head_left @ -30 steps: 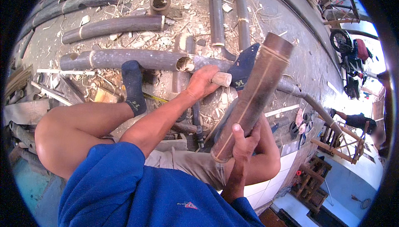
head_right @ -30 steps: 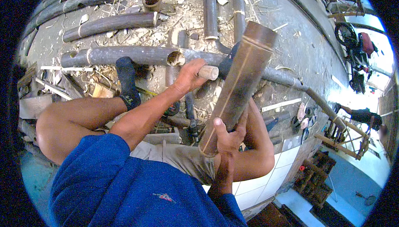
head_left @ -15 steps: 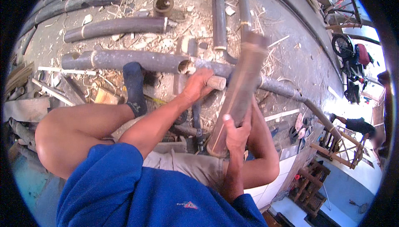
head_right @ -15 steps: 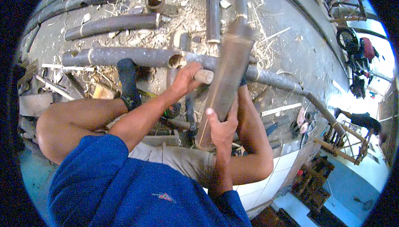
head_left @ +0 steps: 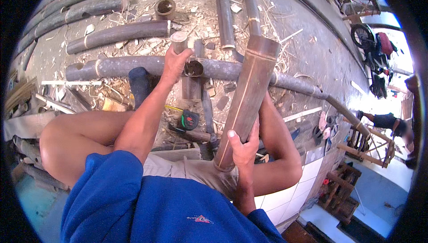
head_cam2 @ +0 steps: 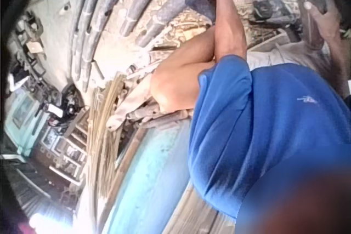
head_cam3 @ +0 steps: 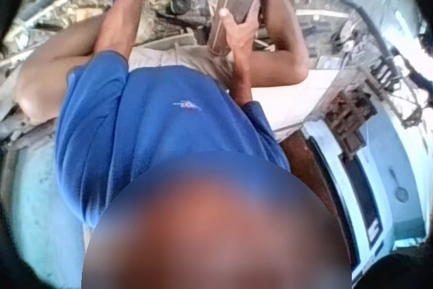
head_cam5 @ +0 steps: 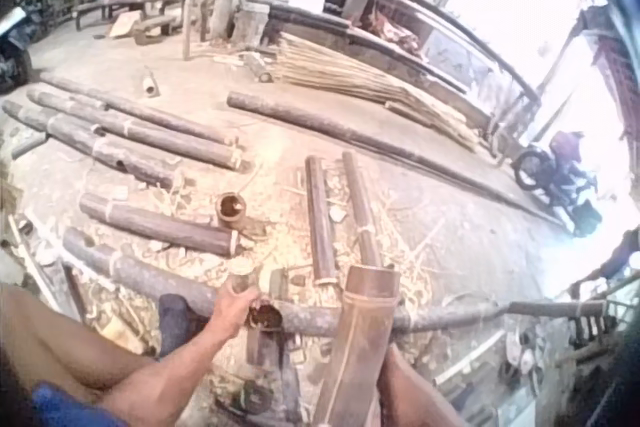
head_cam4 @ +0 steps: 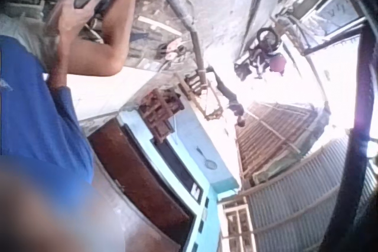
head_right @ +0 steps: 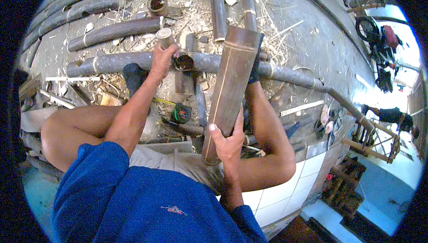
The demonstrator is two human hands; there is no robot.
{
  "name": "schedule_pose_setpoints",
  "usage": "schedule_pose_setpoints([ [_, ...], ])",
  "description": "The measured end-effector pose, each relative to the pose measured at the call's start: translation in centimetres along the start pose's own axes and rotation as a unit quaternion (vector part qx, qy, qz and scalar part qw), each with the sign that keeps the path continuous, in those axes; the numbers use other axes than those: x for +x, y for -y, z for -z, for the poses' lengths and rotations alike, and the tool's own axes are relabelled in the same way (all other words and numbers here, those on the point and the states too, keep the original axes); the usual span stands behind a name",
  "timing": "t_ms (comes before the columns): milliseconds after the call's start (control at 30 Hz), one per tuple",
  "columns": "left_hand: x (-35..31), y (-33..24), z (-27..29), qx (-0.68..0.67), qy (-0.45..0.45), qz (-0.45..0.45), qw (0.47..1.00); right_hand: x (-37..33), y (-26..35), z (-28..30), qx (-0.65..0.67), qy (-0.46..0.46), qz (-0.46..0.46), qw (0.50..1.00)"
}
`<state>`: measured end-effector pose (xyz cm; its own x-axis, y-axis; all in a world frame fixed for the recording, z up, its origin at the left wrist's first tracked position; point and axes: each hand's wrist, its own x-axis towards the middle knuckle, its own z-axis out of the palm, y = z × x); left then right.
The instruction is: The person sits on the floor and repeatedly fits a small bamboo plug into a larger bamboo tube, tapping it with a wooden mallet to seat it. They adjust the pieces and check the fit multiple times before measuring the tube with a tape measure.
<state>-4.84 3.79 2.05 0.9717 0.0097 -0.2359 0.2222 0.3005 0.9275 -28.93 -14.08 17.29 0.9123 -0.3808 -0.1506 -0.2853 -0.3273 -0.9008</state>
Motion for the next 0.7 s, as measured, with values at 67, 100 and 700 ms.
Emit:
schedule_pose_setpoints([
  [67,0.1,-0.9,-0.2,-0.018,0.035,-0.022,0.999,0.2,0.2,-0.1,0.003,0.009,-0.011,1.0],
  [100,-0.1,-1.2,-0.4,-0.006,0.048,-0.006,0.999,0.4,0.4,-0.3,-0.006,0.012,-0.004,1.0],
  [700,-1.6,1.0,-0.5,0.068,0.201,0.003,0.977,3.2,4.8,-2.6,0.023,0.005,0.101,0.995],
])
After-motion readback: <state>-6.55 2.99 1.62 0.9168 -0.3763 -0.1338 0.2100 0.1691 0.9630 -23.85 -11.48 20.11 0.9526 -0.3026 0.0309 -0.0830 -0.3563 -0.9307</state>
